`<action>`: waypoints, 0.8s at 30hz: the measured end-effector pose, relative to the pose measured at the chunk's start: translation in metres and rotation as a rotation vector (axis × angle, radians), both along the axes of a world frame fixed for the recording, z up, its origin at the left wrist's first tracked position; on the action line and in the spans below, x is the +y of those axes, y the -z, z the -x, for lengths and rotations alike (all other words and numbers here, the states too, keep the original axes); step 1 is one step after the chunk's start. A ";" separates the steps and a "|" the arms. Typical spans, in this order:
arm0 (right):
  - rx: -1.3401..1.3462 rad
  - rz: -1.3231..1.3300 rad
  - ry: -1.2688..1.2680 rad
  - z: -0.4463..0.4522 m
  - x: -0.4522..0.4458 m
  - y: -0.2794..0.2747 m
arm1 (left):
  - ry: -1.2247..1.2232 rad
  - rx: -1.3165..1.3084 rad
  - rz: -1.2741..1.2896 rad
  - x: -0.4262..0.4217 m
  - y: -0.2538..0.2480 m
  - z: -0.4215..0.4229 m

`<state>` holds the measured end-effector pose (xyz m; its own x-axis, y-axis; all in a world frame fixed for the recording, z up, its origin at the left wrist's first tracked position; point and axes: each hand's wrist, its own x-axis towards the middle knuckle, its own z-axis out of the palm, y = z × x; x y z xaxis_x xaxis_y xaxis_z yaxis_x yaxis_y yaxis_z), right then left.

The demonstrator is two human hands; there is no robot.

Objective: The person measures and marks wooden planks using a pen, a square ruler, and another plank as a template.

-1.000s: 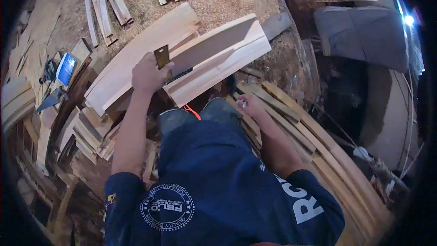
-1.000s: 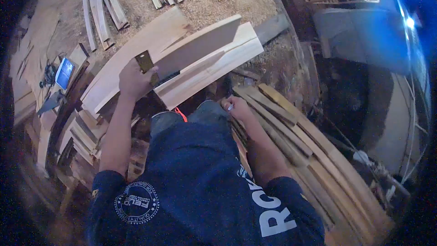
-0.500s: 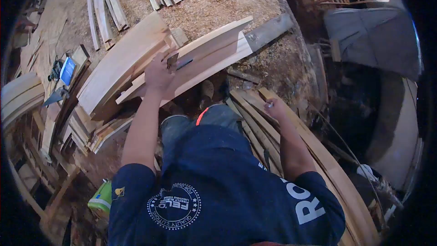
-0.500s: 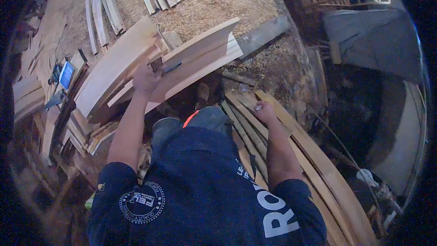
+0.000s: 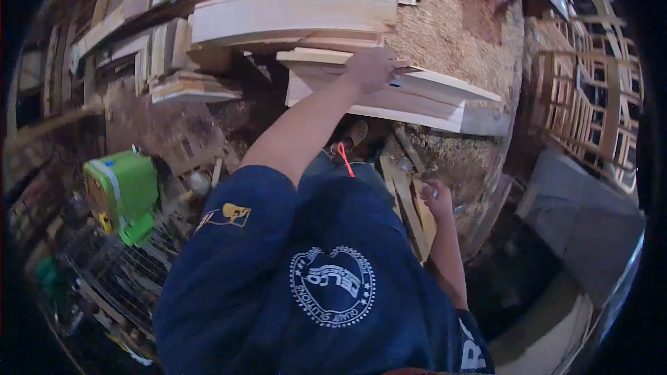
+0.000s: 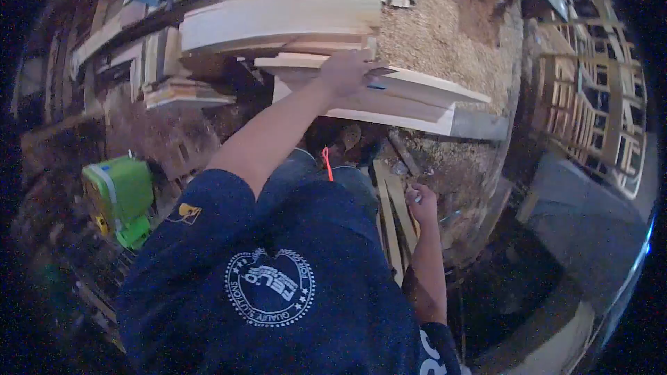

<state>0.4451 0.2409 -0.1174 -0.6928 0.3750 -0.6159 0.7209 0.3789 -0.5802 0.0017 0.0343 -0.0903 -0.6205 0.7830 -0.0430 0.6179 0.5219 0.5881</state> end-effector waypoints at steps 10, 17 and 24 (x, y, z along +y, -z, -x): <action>-0.227 0.111 0.301 0.012 -0.033 -0.070 | -0.040 -0.194 0.020 -0.003 -0.029 0.005; -0.105 0.096 0.148 -0.018 -0.046 -0.035 | -0.063 -0.183 0.089 -0.001 -0.036 0.000; -0.161 0.095 0.499 0.015 -0.057 -0.056 | 0.111 0.008 0.027 -0.013 0.000 0.018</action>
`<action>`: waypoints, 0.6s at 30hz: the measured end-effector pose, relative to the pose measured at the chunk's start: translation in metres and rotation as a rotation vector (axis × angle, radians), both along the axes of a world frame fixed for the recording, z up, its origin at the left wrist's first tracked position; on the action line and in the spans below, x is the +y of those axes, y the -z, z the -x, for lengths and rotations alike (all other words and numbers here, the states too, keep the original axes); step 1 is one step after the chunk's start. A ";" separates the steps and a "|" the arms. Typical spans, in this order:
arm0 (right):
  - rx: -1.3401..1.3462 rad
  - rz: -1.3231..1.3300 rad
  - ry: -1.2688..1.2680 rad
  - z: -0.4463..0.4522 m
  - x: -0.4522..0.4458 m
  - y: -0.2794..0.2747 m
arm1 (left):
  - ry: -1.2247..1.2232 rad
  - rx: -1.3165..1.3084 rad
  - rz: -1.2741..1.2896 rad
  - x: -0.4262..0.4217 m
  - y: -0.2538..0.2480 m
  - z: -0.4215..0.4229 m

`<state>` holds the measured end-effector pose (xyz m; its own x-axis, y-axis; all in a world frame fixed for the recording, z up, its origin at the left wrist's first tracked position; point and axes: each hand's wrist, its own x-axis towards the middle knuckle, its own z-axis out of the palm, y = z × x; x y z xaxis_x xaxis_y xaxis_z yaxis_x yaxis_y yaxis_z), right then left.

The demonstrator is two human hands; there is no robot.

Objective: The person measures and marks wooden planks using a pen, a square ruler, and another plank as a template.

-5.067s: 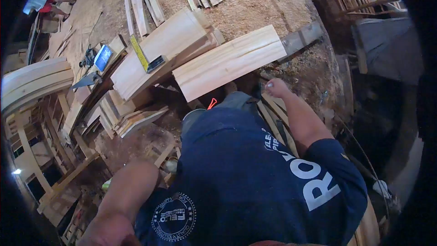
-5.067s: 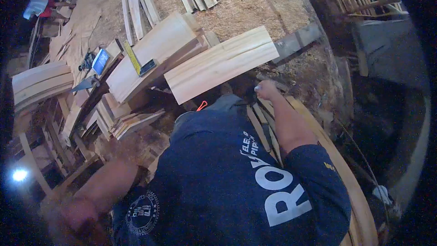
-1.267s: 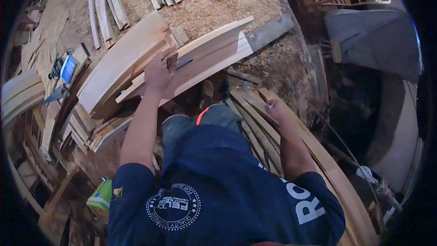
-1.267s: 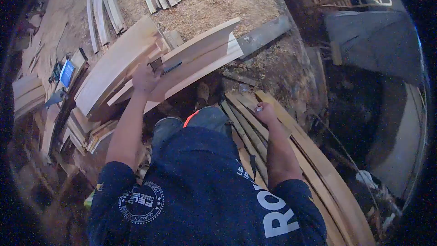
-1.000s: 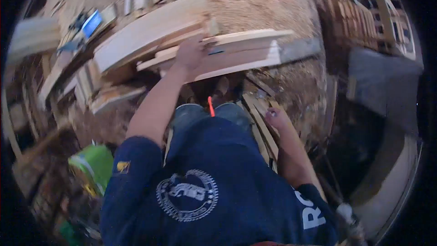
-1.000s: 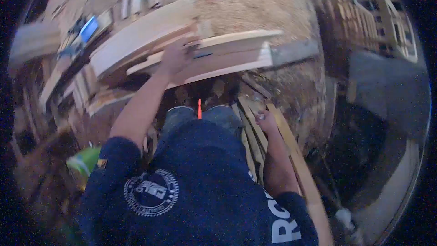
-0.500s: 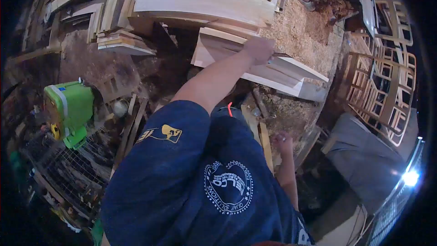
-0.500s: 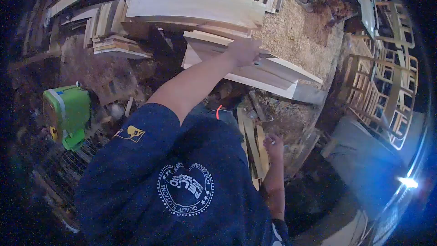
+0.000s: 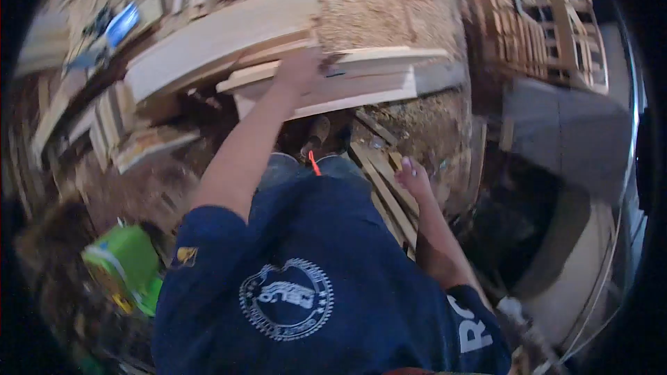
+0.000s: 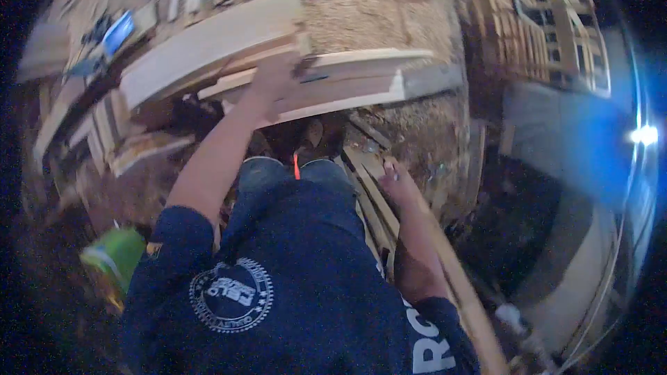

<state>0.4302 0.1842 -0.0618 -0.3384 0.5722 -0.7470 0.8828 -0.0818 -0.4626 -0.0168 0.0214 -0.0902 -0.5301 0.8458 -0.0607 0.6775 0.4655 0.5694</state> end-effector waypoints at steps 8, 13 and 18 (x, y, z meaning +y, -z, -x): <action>0.144 -0.313 0.043 -0.013 -0.005 0.047 | -0.067 0.066 0.255 -0.006 -0.036 -0.010; 0.422 -0.222 0.277 0.040 0.043 0.028 | -0.043 0.084 0.126 -0.001 -0.045 -0.017; 0.523 -0.288 0.158 0.093 0.156 0.060 | -0.093 0.085 -0.004 0.007 -0.031 -0.025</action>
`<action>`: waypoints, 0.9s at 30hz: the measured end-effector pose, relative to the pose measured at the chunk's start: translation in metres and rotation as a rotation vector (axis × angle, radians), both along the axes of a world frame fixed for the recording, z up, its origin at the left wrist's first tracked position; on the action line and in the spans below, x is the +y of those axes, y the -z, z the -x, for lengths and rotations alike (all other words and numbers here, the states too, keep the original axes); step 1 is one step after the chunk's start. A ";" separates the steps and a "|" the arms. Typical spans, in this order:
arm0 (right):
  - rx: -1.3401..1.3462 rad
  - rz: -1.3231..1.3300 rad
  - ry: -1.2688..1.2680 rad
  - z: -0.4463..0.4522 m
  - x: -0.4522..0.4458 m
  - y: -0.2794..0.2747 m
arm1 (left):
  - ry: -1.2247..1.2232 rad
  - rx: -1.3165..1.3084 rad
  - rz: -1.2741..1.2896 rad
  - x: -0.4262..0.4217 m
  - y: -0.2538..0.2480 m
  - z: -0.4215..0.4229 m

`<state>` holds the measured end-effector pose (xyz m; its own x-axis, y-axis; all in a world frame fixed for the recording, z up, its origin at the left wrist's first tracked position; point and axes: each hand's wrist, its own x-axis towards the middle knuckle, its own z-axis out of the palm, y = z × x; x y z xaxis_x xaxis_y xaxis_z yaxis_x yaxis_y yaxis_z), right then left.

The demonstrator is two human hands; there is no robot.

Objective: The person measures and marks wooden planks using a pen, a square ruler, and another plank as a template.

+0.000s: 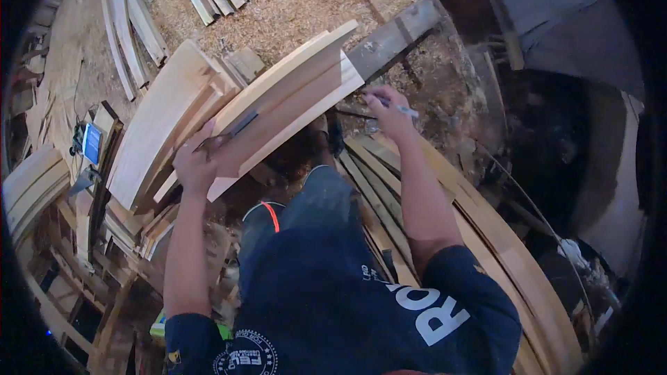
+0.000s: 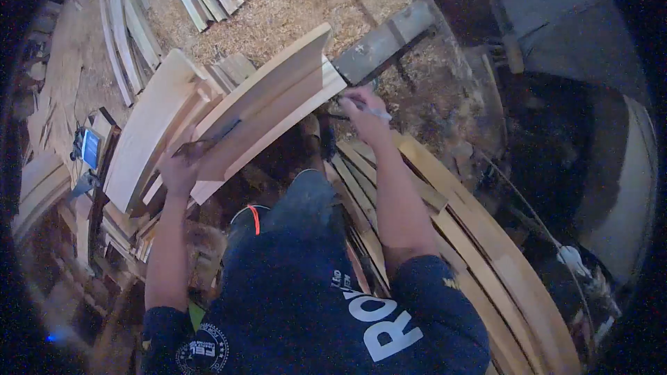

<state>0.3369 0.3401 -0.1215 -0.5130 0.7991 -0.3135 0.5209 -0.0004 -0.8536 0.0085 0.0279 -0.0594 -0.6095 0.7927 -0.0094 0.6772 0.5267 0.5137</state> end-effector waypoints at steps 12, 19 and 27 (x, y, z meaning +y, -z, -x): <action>0.064 0.088 -0.245 0.073 0.107 0.098 | 0.159 0.211 0.120 0.011 0.013 0.004; 0.041 -0.050 -0.293 0.077 0.107 0.101 | 0.184 0.175 0.079 0.006 0.022 0.005; 0.050 -0.030 -0.280 0.074 0.105 0.105 | 0.178 0.212 0.158 -0.011 0.029 0.009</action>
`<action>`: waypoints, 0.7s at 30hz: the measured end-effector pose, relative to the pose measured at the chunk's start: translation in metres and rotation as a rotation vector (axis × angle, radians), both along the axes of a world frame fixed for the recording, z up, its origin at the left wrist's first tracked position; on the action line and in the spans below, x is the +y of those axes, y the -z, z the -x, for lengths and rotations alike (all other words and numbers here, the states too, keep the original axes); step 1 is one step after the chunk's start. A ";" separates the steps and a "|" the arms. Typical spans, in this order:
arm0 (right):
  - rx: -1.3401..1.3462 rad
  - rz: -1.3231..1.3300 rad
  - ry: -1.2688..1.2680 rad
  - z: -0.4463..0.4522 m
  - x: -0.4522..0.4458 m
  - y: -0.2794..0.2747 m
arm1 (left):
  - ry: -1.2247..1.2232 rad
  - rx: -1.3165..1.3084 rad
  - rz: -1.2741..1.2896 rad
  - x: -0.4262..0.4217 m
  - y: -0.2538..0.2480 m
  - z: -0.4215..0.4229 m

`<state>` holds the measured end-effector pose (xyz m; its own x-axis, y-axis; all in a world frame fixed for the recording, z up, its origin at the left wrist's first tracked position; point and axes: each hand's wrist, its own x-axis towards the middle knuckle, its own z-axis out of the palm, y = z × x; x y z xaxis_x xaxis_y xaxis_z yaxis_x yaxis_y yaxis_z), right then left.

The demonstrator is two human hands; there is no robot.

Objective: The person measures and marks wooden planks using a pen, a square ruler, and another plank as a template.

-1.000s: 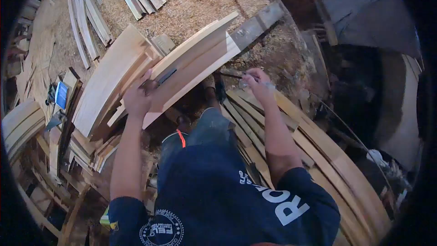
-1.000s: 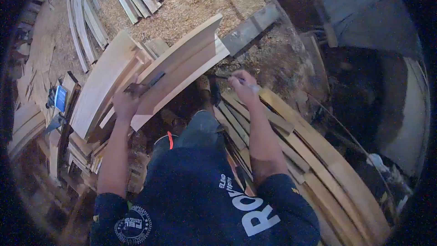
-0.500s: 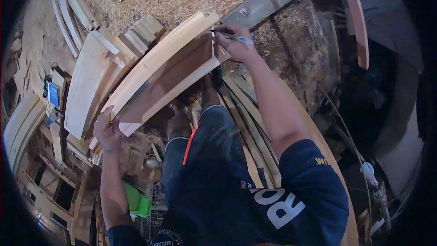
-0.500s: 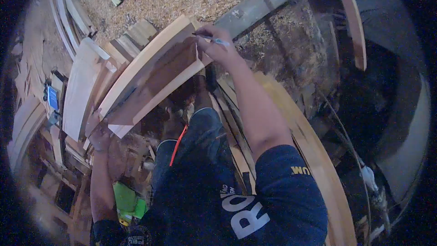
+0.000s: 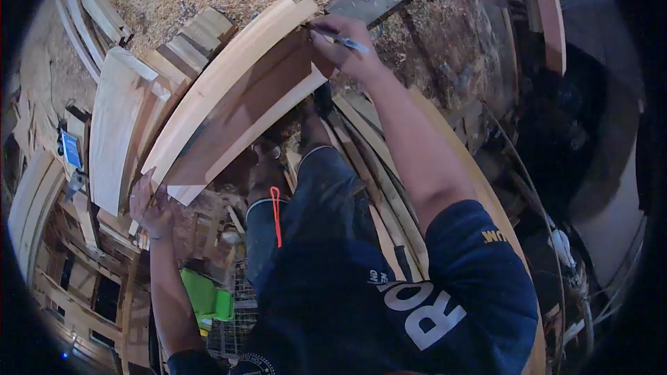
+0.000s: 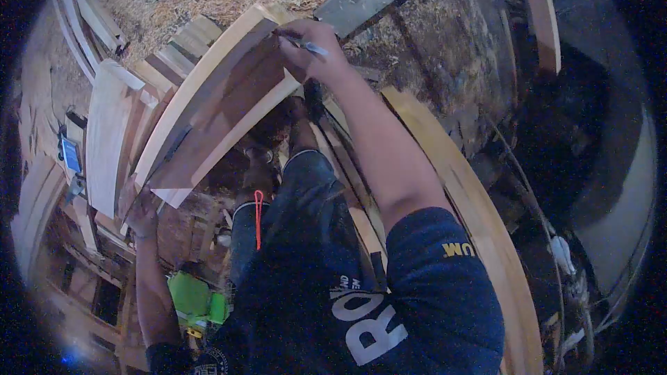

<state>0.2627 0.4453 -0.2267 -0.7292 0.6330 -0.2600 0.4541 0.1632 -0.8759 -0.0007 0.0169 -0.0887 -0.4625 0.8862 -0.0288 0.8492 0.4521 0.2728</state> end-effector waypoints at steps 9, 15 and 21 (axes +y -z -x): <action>0.003 -0.038 -0.029 0.001 0.003 0.001 | -0.021 0.053 0.050 -0.011 0.005 0.000; -0.003 -0.063 -0.027 0.004 0.003 0.000 | -0.021 0.039 0.016 -0.010 0.005 0.001; 0.019 -0.016 -0.030 0.002 0.005 0.002 | 0.028 0.086 -0.026 -0.012 0.010 0.003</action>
